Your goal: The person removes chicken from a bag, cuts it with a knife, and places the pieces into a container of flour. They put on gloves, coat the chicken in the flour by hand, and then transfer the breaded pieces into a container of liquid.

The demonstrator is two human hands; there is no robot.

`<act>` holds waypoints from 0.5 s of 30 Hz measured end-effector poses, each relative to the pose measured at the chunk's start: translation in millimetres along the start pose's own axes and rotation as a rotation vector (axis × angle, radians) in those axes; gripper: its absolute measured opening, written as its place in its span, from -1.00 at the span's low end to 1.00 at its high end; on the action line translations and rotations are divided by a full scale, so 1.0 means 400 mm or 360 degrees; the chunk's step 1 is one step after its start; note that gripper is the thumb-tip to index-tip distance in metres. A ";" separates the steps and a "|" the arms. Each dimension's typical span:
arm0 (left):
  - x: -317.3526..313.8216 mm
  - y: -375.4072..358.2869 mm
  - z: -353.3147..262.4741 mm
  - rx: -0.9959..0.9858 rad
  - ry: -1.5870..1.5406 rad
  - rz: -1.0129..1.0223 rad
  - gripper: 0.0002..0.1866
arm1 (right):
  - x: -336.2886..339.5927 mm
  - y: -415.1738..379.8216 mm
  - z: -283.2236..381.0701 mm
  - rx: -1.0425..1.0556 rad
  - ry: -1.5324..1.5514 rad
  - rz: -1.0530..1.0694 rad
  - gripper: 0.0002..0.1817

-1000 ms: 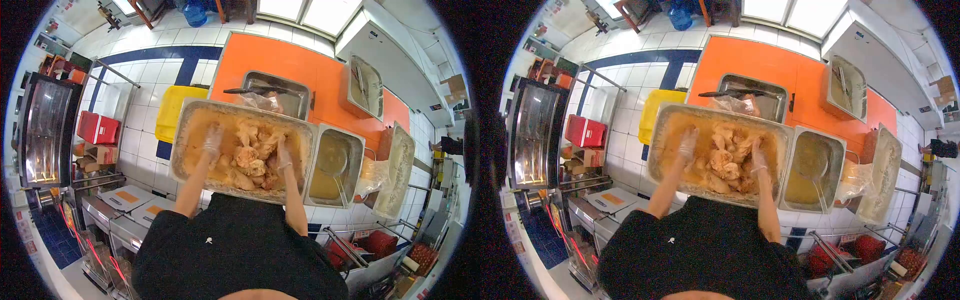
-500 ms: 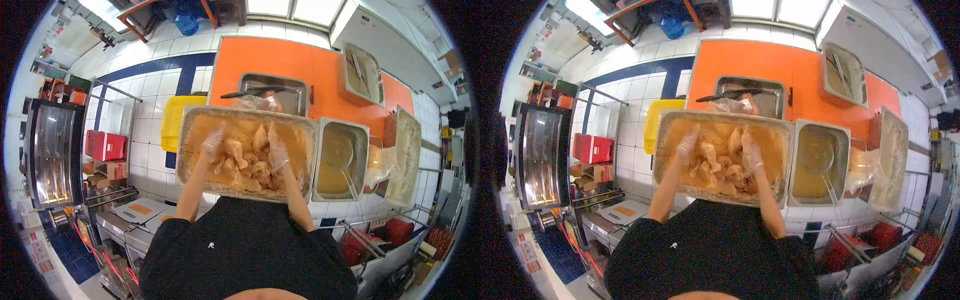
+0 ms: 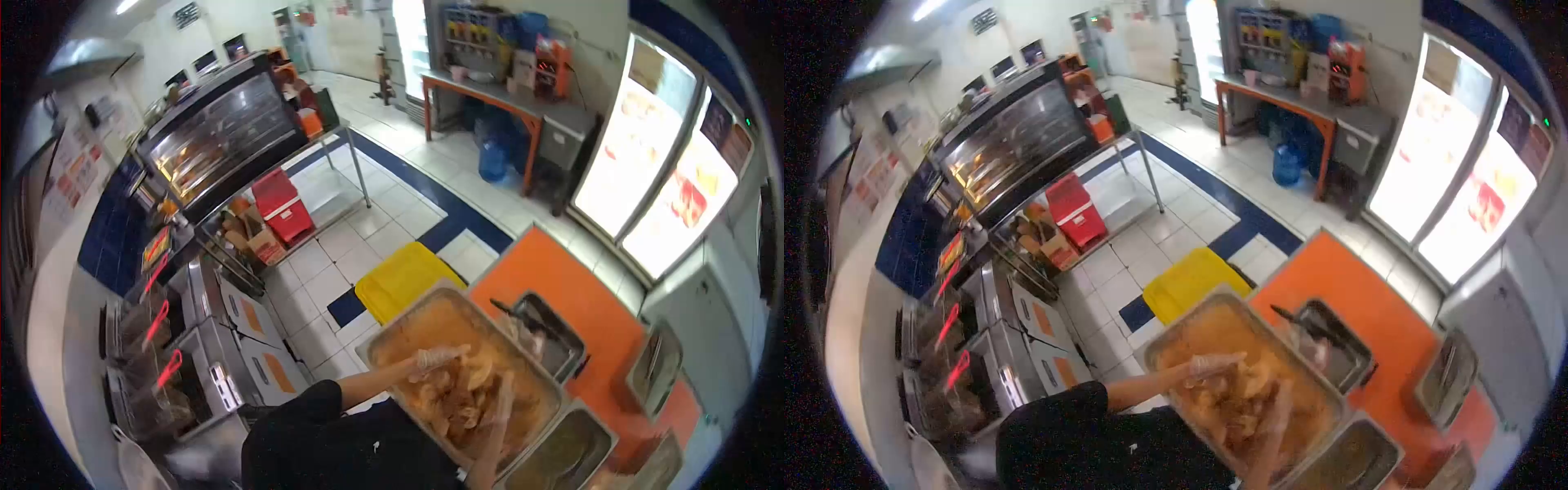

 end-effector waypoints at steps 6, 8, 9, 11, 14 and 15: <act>0.161 0.219 0.239 -0.0181 0.1321 0.0062 -0.31 | 0.280 0.001 -0.369 0.1250 -0.2409 0.0028 -0.49; 0.137 0.229 0.293 -0.0132 0.1145 0.0262 -0.38 | 0.374 -0.049 -0.402 -0.0134 -0.1958 0.0036 -0.49; 0.117 0.231 0.317 -0.0158 0.1085 0.0378 -0.41 | 0.330 -0.066 -0.349 -0.0181 -0.1911 0.0065 -0.49; 0.068 0.252 0.352 -0.0307 0.1004 0.0636 -0.46 | 0.254 -0.089 -0.275 -0.0183 -0.1764 0.0106 -0.49; -0.046 0.012 0.211 0.0594 -0.0765 0.0726 -0.49 | 0.132 -0.128 -0.151 -0.0172 -0.1431 0.0122 -0.49; -0.069 -0.005 0.197 0.0563 -0.0789 0.0760 -0.49 | 0.105 -0.129 -0.135 -0.0166 -0.1297 0.0114 -0.49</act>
Point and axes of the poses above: each hand's wrist, its own y-axis towards the middle knuckle, its own x-axis out of the back of the hand, z = x × y, the point moved 2 cm from there along y, towards the middle knuckle, and after that the axes turned 15 degrees about x, right-handed, at the moved point
